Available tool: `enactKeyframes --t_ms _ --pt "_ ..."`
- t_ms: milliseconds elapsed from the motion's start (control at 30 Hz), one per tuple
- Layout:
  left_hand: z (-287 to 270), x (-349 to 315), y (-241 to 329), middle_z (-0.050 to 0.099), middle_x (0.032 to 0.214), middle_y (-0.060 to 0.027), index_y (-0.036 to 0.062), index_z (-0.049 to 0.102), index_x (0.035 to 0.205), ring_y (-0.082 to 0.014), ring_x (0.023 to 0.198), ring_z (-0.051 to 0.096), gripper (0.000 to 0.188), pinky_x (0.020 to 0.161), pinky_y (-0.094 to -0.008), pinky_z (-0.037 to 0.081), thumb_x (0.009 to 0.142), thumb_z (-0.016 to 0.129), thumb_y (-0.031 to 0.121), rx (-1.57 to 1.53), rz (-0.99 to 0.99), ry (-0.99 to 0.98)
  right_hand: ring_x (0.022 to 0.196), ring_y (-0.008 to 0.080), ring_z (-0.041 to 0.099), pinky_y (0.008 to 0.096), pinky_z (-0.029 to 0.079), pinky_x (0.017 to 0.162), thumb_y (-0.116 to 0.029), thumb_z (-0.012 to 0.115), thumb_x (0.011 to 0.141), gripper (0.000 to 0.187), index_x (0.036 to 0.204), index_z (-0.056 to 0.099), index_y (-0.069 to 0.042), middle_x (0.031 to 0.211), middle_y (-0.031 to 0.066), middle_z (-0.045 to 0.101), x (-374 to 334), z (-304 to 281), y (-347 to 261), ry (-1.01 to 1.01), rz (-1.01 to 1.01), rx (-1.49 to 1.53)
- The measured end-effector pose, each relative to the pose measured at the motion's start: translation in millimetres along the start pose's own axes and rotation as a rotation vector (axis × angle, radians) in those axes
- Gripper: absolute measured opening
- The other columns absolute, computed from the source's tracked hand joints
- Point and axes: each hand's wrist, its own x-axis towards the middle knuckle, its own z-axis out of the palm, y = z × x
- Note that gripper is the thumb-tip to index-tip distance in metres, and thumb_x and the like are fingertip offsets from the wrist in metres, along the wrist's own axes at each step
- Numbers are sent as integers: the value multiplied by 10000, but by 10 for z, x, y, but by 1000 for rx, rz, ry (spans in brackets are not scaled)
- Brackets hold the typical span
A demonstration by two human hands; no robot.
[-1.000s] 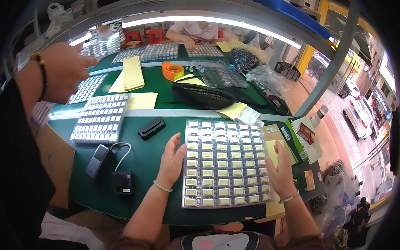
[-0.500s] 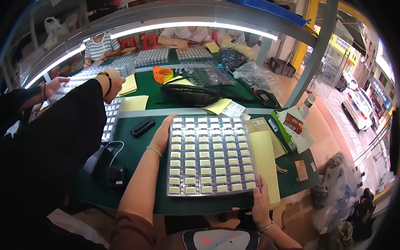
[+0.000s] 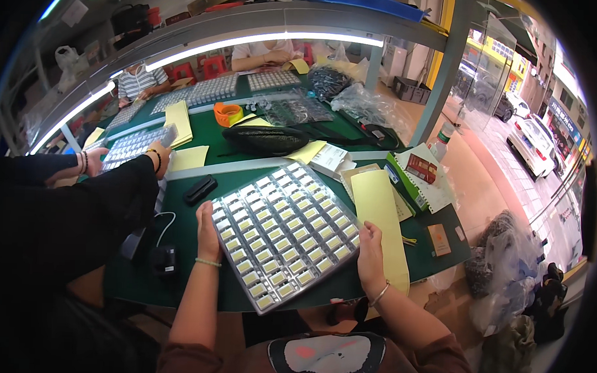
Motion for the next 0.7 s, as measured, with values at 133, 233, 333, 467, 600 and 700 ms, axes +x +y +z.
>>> enactKeyframes --t_ms 133,233,333,467,600,700 --pt "-177 -402 23 556 1288 -103 17 448 1428 -185 1213 555 528 1077 -325 431 1094 515 421 73 74 101 1277 277 537 363 404 1112 -414 454 1123 586 1426 419 86 1366 236 550 388 124 124 -3 -59 3" --pt "-280 -758 67 542 1317 -109 3 471 1405 -193 1245 525 484 1105 -334 391 1111 476 388 135 76 172 1267 262 531 356 397 1110 -415 446 1127 570 1408 439 80 1335 206 561 466 155 133 8 -83 -30" --pt "-519 -1095 147 542 1356 -118 -23 549 1341 -215 1263 520 441 1122 -352 368 1128 410 338 391 149 190 1256 233 514 329 379 1114 -415 428 1137 565 1417 440 75 1304 159 557 114 73 -20 -29 -41 117" --pt "-420 -1375 282 577 1318 -153 -36 628 1271 -251 1251 551 453 1119 -365 376 1121 367 302 568 240 154 1294 186 516 330 389 1125 -429 358 1152 587 1451 449 68 1414 155 564 -481 -36 69 -218 150 279" --pt "-613 -1637 233 607 1207 -129 -18 630 1213 -209 1155 575 475 1049 -339 423 1114 342 346 467 161 145 1223 176 575 332 422 1105 -438 366 1151 580 1402 526 59 1347 136 629 -191 64 -166 -422 169 259" --pt "-678 -1862 313 604 1172 -103 -6 634 1153 -174 1097 585 463 986 -320 453 1107 364 368 512 54 35 1156 153 626 307 468 1062 -442 395 1149 567 1362 590 46 1288 101 681 210 145 -280 -489 273 315"
